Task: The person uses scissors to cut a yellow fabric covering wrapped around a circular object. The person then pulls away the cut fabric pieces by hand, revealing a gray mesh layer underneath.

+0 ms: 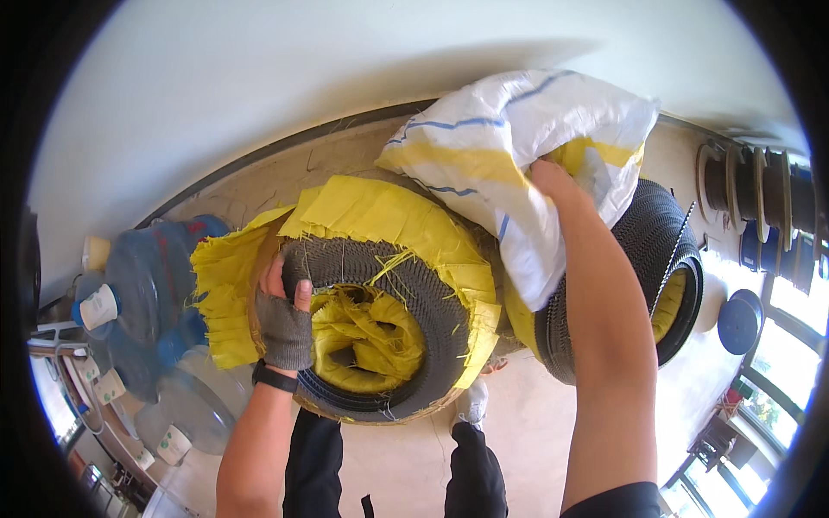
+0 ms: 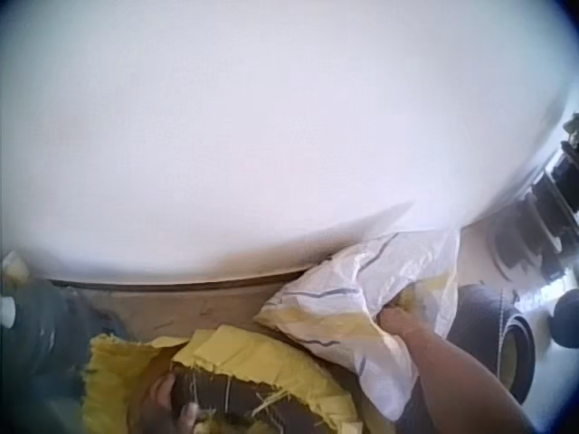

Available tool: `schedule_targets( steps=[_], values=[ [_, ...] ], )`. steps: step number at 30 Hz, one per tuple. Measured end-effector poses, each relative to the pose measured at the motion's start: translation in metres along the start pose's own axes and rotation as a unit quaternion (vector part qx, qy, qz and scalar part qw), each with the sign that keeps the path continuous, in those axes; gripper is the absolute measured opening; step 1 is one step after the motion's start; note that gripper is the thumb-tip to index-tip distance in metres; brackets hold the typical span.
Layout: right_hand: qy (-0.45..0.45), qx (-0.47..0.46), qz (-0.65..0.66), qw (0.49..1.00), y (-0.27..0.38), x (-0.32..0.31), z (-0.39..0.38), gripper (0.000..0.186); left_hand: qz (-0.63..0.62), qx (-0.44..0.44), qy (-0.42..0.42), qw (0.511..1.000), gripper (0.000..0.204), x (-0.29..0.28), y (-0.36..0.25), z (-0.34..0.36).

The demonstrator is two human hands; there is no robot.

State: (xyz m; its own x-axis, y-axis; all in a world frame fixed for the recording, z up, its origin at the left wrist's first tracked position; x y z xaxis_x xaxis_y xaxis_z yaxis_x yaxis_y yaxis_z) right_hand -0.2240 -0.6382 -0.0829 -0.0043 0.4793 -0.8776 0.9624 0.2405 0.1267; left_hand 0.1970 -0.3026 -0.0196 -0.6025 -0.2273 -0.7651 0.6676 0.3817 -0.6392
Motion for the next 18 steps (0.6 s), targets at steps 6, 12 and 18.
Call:
schedule_targets(
  steps=[6,12,18],
  values=[
    [-0.498,0.049,0.297,0.813,0.055,-0.068,-0.149,0.028,0.035,-0.028,-0.007,0.999,0.064,-0.013,0.018,-0.007],
    [-0.186,-0.323,0.364,0.854,0.269,-0.069,-0.180,0.026,0.113,0.018,0.050,0.992,0.068,-0.021,0.015,-0.002],
    [-0.090,-0.394,0.249,0.880,0.406,0.027,-0.059,0.041,0.087,0.024,0.039,0.995,0.067,-0.016,0.012,0.004]
  ],
)
Point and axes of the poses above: each hand's wrist, its own z-axis towards the middle knuckle, its own x-axis out of the palm, y = z × x, the point moved 4 cm from there along z, towards the middle knuckle, and after that the axes turned 7 degrees about -x, right-handed, at the moved point
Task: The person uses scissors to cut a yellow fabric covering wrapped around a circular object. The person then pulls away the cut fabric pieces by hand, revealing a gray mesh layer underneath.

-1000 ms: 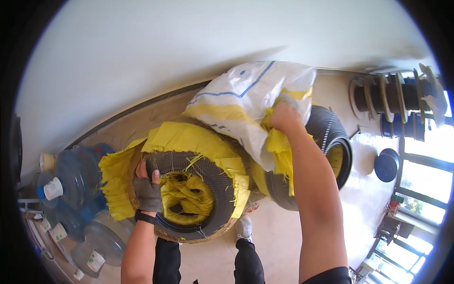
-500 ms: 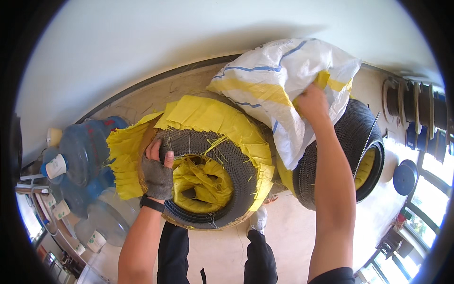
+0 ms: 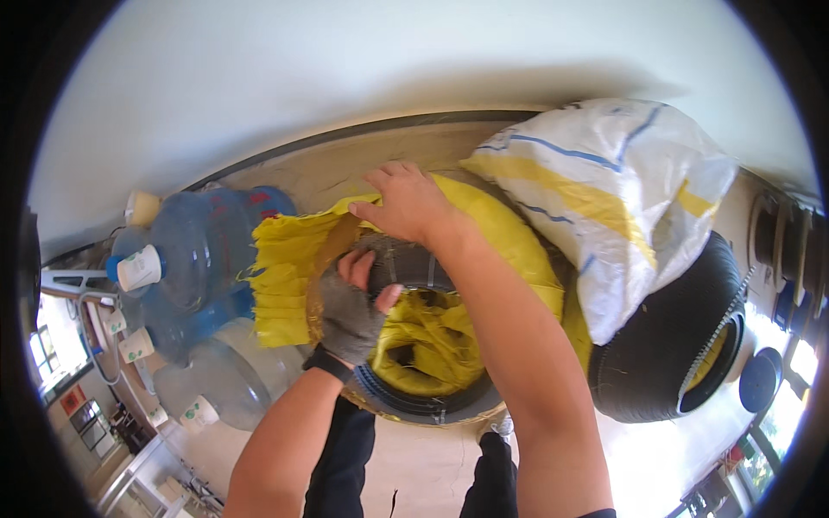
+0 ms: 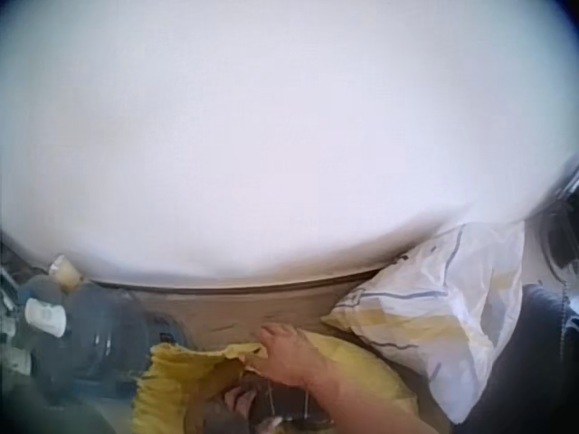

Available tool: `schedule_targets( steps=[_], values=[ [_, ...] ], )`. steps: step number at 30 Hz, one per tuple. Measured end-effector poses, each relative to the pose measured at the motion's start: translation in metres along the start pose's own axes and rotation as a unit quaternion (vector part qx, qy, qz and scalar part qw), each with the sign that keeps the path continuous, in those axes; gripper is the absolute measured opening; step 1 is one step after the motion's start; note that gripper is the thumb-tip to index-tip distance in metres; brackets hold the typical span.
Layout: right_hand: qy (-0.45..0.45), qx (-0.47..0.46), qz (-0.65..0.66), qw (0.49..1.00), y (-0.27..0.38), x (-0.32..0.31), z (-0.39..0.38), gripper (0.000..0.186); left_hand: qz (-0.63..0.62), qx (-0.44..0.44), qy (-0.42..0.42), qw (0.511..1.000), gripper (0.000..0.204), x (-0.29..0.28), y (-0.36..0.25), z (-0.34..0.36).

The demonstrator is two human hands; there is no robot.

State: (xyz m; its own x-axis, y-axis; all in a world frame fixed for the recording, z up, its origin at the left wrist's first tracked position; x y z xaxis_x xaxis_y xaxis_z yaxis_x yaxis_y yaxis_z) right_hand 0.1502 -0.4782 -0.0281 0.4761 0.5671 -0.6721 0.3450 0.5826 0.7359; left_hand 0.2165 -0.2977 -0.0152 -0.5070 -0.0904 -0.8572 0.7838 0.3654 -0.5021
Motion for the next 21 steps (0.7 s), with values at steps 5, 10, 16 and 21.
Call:
schedule_targets(
  steps=[5,10,16,21],
  values=[
    [0.136,0.076,-0.209,0.965,-0.001,0.043,0.022,0.043,-0.014,-0.027,0.002,1.000,0.067,0.000,0.010,-0.004],
    [0.317,0.191,-0.206,0.906,-0.028,0.015,0.034,0.034,-0.032,-0.056,0.005,0.998,0.067,-0.004,0.009,-0.005],
    [0.335,0.273,-0.131,0.892,-0.022,-0.007,0.045,0.046,-0.057,-0.061,-0.013,0.996,0.067,0.001,0.014,-0.006],
    [0.383,0.233,-0.198,0.872,0.014,0.017,0.044,0.046,-0.046,-0.050,-0.024,0.997,0.069,0.001,0.014,-0.004]
  ],
)
Point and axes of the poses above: each hand's wrist, its own z-axis towards the middle knuckle, its own x-axis out of the palm, y = z × x, the point moved 4 cm from there along z, towards the middle knuckle, and after that the axes turned 7 degrees about -x, right-handed, at the moved point
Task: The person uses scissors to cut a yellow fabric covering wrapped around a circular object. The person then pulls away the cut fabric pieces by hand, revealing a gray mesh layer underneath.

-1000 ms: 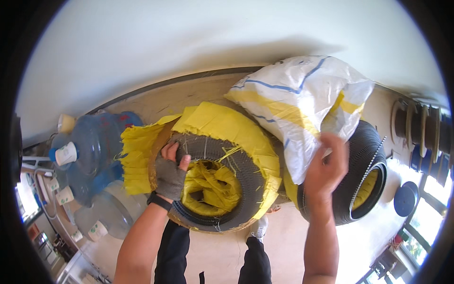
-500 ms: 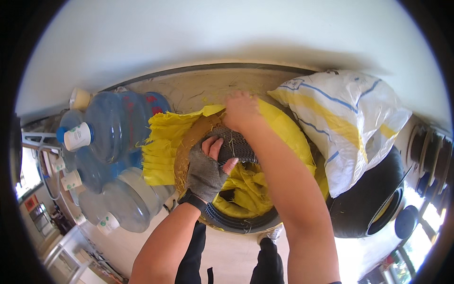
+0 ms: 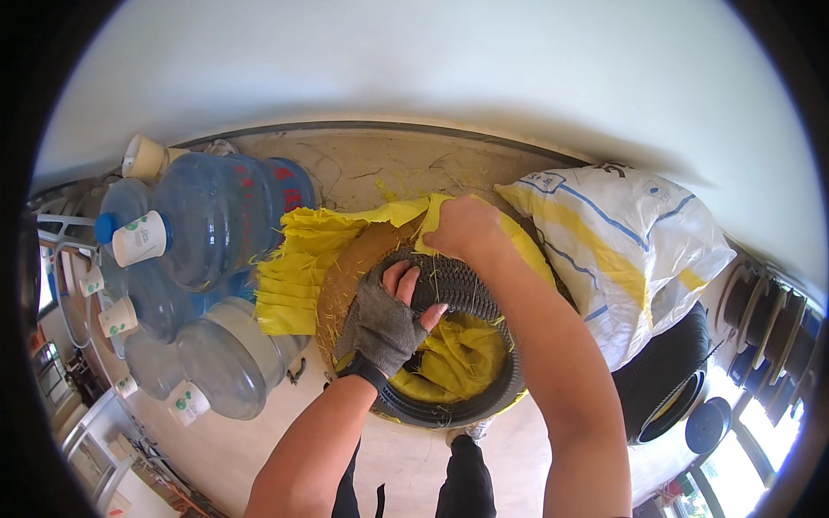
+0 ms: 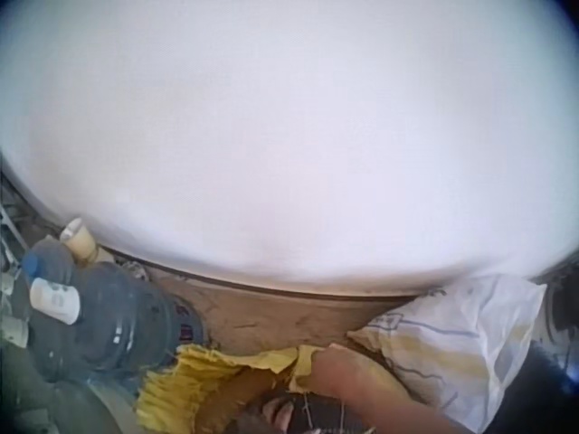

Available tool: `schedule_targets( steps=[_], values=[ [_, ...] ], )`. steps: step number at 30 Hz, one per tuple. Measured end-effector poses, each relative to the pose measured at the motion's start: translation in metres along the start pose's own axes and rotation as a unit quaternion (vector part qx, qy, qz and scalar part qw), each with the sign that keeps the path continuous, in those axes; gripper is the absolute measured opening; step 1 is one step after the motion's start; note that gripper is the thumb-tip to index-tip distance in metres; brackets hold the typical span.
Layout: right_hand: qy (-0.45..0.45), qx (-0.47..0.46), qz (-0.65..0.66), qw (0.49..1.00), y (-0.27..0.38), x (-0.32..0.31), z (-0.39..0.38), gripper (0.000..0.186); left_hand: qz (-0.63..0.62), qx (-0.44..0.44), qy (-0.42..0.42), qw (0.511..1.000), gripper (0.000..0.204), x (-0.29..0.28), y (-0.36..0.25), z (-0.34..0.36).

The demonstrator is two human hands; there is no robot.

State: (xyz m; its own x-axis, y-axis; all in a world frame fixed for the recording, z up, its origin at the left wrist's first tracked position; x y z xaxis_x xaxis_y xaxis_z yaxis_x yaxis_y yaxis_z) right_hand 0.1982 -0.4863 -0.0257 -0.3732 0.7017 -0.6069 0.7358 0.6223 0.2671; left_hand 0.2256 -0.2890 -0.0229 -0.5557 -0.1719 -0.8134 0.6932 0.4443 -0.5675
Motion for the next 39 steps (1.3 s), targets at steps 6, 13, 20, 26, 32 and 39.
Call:
schedule_targets(
  steps=[6,13,20,26,32,39],
  values=[
    [-0.093,0.047,-0.047,0.993,-0.056,0.004,0.023,0.025,-0.001,0.000,0.007,1.000,0.069,-0.001,-0.003,0.003],
    [-0.090,-0.243,0.145,0.955,-0.001,0.018,0.011,0.024,-0.017,0.003,-0.013,1.000,0.070,0.002,0.003,-0.002],
    [-0.111,-0.157,0.015,0.981,0.016,0.037,0.038,0.024,-0.032,0.016,-0.017,0.999,0.070,0.000,-0.001,0.003],
    [-0.098,-0.206,-0.032,0.973,0.037,0.023,0.050,0.020,-0.049,-0.002,-0.025,0.998,0.070,0.003,0.004,-0.002],
    [-0.238,-0.260,-0.039,0.935,0.072,-0.011,0.088,0.017,-0.048,-0.012,-0.006,0.999,0.070,0.002,0.000,0.002],
    [-0.159,-0.269,0.079,0.947,0.113,-0.028,0.077,0.026,-0.081,-0.027,-0.030,0.996,0.069,0.006,0.006,-0.004]
  ],
)
Point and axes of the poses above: each hand's wrist, its own z-axis towards the middle knuckle, its own x-axis out of the palm, y = z × x, the point moved 4 cm from there along z, towards the middle knuckle, and after that the axes turned 7 degrees about -x, right-handed, at the moved point
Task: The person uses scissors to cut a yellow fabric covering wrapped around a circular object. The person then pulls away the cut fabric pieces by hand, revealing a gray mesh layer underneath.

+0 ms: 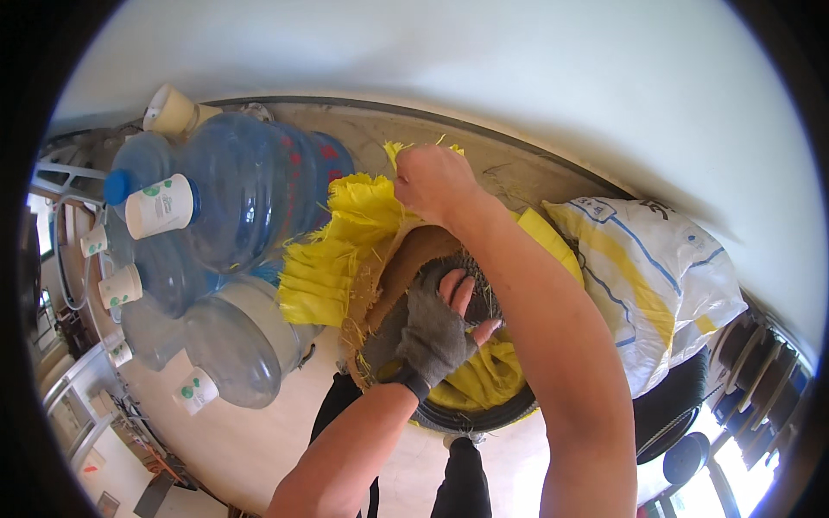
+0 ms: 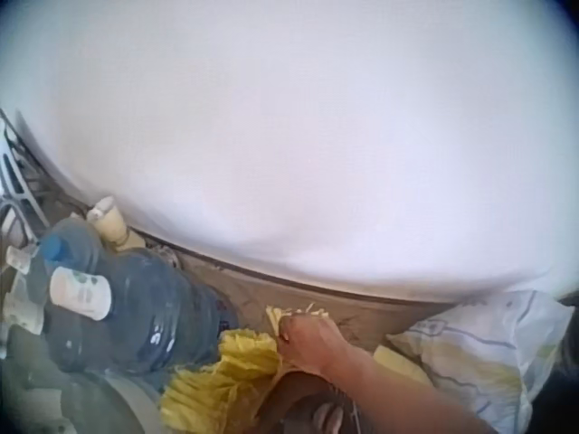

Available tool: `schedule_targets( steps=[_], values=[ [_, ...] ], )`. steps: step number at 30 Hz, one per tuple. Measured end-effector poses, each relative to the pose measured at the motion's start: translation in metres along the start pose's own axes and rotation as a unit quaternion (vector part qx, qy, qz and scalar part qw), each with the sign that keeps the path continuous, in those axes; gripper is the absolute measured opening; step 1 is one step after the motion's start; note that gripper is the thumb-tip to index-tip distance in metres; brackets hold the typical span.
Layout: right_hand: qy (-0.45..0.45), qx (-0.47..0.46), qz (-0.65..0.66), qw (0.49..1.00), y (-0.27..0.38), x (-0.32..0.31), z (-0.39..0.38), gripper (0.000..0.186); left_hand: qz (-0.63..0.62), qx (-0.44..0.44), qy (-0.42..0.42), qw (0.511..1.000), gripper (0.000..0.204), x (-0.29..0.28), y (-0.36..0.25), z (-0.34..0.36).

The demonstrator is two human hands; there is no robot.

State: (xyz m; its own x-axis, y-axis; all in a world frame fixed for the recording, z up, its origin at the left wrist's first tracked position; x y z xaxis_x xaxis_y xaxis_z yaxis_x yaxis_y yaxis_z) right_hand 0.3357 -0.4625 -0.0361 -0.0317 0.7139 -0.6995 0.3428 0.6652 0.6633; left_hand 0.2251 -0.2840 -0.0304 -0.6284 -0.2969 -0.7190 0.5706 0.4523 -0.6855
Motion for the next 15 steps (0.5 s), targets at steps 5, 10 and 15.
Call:
schedule_targets(
  steps=[5,10,15],
  values=[
    [0.065,0.013,-0.111,0.992,-0.016,0.012,-0.052,0.035,0.014,-0.005,0.013,1.000,0.073,-0.006,0.001,0.000],
    [0.107,0.050,-0.148,0.982,-0.042,0.027,-0.065,0.024,-0.028,-0.070,0.078,0.994,0.062,-0.022,0.001,0.007],
    [-0.009,0.023,-0.227,0.974,-0.039,0.029,-0.040,0.015,-0.003,0.000,-0.003,1.000,0.060,-0.055,0.061,0.000]
  ],
)
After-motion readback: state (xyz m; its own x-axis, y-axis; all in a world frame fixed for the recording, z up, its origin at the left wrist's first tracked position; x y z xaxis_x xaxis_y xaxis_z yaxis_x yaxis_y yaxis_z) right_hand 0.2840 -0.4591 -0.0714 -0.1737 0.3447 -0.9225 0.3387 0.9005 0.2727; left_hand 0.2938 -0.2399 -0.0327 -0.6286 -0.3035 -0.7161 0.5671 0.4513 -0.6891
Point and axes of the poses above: each hand's wrist, its own z-axis towards the middle knuckle, its own x-axis out of the palm, y = z × x, the point moved 4 cm from there along z, towards the middle knuckle, and after that the axes turned 7 degrees about -x, right-handed, at the moved point
